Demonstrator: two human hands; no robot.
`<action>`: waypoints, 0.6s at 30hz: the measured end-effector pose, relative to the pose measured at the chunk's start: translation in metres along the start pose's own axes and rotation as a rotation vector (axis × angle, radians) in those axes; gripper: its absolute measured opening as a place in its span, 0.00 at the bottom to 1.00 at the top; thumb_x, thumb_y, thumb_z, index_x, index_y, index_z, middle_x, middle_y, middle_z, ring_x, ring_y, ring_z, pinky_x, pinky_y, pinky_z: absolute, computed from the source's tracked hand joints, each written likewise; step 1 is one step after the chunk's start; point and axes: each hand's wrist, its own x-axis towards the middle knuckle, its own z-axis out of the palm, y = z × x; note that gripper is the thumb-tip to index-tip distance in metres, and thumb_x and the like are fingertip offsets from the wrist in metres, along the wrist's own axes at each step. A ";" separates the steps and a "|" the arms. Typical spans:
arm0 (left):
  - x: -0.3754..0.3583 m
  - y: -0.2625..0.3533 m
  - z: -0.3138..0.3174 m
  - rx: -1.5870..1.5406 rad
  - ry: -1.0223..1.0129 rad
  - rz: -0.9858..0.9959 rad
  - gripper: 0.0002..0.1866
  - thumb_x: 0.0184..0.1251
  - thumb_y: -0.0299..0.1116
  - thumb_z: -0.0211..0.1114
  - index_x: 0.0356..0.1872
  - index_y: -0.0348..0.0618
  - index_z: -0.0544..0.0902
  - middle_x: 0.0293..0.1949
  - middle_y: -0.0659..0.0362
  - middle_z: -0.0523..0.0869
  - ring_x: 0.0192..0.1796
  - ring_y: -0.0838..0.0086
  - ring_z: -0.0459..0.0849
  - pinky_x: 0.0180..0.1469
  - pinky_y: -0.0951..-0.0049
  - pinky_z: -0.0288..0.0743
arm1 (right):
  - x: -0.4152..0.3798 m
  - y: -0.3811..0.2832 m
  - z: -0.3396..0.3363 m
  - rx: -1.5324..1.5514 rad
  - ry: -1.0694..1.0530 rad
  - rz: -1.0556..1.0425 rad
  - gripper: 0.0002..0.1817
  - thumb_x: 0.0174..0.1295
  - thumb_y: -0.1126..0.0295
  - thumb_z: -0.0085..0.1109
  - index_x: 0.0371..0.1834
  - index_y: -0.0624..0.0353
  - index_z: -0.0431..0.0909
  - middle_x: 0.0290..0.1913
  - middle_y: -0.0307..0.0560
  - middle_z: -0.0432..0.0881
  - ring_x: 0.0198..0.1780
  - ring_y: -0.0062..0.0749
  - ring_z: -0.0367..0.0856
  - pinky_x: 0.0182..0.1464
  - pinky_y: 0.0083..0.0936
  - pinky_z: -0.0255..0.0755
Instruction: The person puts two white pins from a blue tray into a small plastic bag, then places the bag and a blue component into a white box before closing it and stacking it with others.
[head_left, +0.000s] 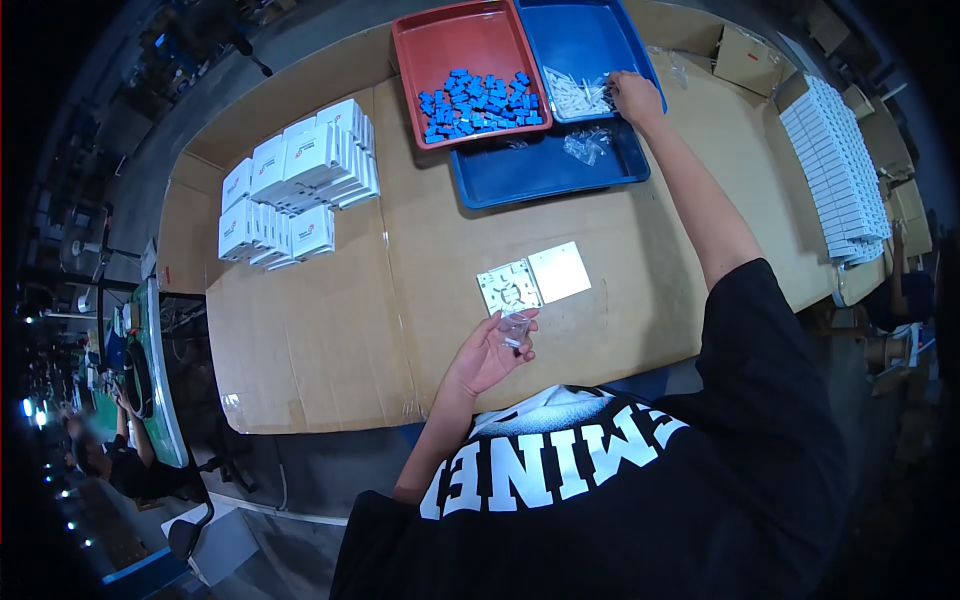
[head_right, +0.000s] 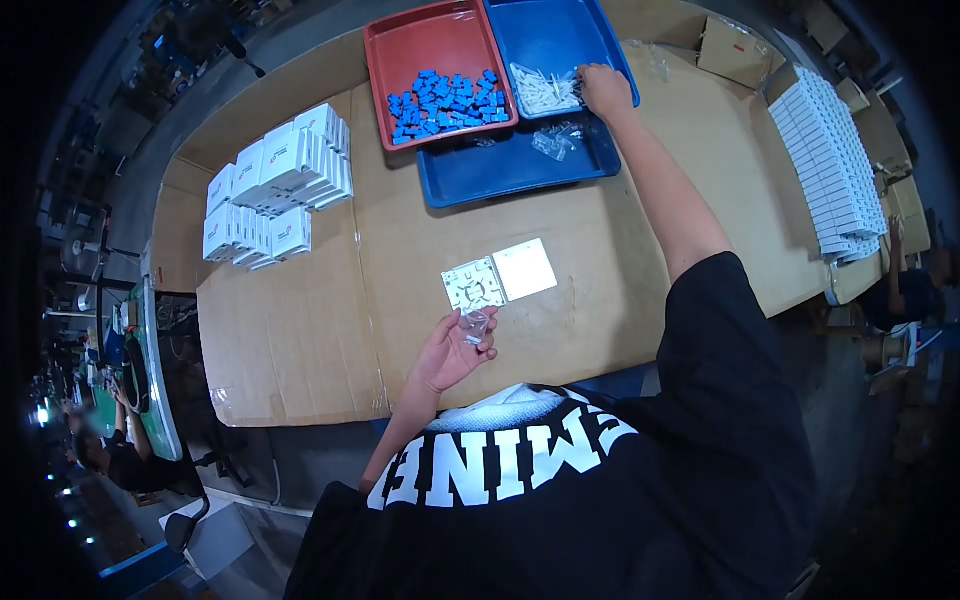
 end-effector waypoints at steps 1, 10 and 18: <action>0.001 -0.001 0.000 -0.010 0.009 -0.001 0.30 0.86 0.50 0.45 0.72 0.33 0.72 0.53 0.56 0.85 0.43 0.70 0.83 0.55 0.64 0.77 | 0.000 0.002 -0.001 -0.001 0.002 -0.002 0.12 0.64 0.72 0.58 0.48 0.54 0.86 0.45 0.50 0.87 0.53 0.49 0.85 0.54 0.45 0.79; 0.000 0.012 0.042 0.072 0.109 0.159 0.29 0.86 0.51 0.48 0.72 0.39 0.74 0.56 0.57 0.83 0.46 0.71 0.81 0.54 0.66 0.76 | -0.010 0.009 0.000 0.495 0.217 0.110 0.11 0.67 0.70 0.65 0.50 0.59 0.85 0.42 0.47 0.88 0.44 0.34 0.87 0.50 0.29 0.78; 0.005 0.025 0.072 0.133 0.217 0.234 0.28 0.86 0.51 0.48 0.72 0.41 0.73 0.59 0.55 0.82 0.53 0.70 0.82 0.60 0.66 0.77 | -0.201 -0.169 -0.084 1.441 -0.209 0.330 0.05 0.68 0.77 0.65 0.45 0.62 0.85 0.41 0.37 0.87 0.43 0.17 0.83 0.47 0.18 0.76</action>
